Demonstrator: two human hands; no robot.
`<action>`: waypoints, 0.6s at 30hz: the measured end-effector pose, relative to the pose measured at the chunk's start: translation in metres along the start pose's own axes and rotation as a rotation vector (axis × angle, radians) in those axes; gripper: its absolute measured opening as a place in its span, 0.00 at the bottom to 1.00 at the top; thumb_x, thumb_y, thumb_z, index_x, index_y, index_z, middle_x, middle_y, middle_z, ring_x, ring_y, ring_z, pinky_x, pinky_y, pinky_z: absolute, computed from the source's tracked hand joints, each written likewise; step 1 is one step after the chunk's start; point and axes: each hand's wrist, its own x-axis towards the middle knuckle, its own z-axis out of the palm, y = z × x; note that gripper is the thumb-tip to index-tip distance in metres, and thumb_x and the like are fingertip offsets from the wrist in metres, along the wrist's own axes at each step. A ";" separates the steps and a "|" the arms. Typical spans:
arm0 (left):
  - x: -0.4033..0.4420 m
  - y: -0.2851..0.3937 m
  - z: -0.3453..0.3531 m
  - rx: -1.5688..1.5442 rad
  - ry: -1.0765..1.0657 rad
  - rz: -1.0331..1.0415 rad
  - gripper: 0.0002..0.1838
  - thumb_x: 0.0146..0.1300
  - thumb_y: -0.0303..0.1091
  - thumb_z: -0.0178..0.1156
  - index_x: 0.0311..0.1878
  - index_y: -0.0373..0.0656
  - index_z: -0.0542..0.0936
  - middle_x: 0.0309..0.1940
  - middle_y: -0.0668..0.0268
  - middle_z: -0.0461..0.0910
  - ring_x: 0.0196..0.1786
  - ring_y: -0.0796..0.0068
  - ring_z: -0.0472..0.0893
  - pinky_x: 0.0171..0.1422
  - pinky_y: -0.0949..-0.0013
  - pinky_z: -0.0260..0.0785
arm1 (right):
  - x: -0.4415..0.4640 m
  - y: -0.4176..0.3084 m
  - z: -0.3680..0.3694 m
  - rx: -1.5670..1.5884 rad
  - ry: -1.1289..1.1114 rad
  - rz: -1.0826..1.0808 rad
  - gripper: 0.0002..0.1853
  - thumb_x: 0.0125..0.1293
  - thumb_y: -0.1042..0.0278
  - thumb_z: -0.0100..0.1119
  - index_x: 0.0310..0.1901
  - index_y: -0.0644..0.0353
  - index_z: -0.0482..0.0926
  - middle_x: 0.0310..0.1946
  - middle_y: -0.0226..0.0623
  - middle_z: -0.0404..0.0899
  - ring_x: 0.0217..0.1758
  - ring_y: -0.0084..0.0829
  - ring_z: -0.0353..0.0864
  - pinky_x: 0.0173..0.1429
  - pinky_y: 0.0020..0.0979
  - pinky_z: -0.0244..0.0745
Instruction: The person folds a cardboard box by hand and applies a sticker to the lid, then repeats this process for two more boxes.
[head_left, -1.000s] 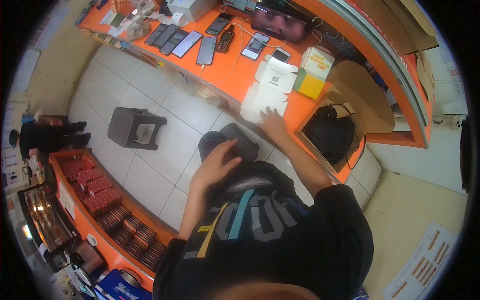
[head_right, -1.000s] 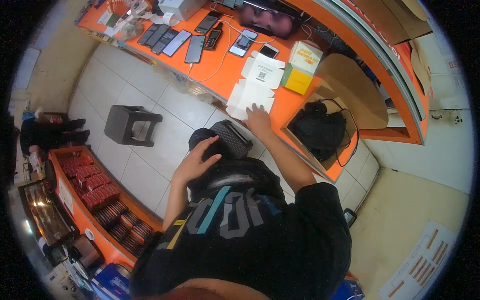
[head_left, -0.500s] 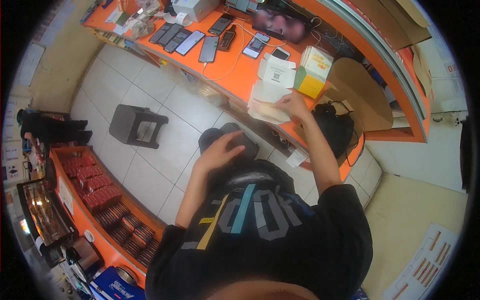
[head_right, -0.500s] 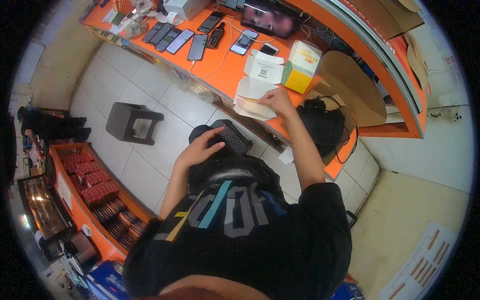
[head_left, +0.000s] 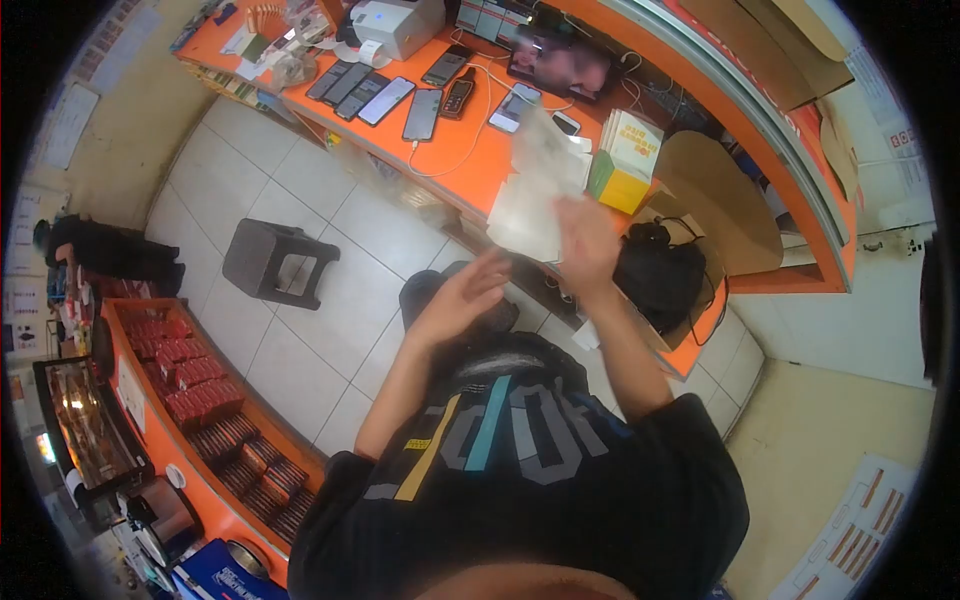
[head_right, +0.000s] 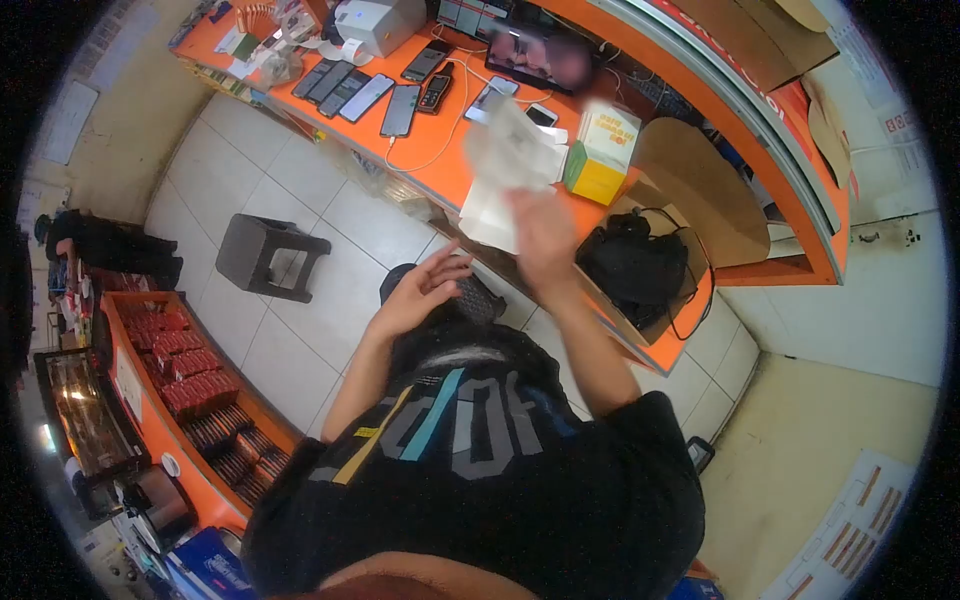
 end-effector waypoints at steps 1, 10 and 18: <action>0.003 0.002 0.007 -0.170 0.011 0.104 0.31 0.78 0.38 0.60 0.78 0.38 0.65 0.67 0.52 0.77 0.68 0.58 0.78 0.68 0.57 0.76 | -0.011 -0.023 -0.004 -0.043 -0.114 -0.027 0.15 0.63 0.75 0.64 0.52 0.59 0.87 0.48 0.41 0.88 0.53 0.45 0.87 0.63 0.48 0.77; 0.002 -0.002 0.019 -0.442 0.619 0.012 0.26 0.81 0.40 0.55 0.73 0.36 0.65 0.61 0.55 0.78 0.57 0.64 0.84 0.49 0.63 0.84 | -0.027 -0.087 -0.007 0.934 -0.129 0.839 0.25 0.67 0.66 0.71 0.63 0.68 0.79 0.69 0.52 0.72 0.77 0.42 0.67 0.77 0.43 0.63; -0.028 0.024 0.024 0.274 1.106 0.241 0.51 0.61 0.40 0.78 0.78 0.39 0.54 0.70 0.51 0.69 0.68 0.52 0.75 0.73 0.49 0.69 | 0.025 -0.066 -0.038 0.575 -0.435 0.509 0.13 0.70 0.77 0.60 0.55 0.64 0.82 0.46 0.47 0.87 0.50 0.50 0.87 0.55 0.36 0.81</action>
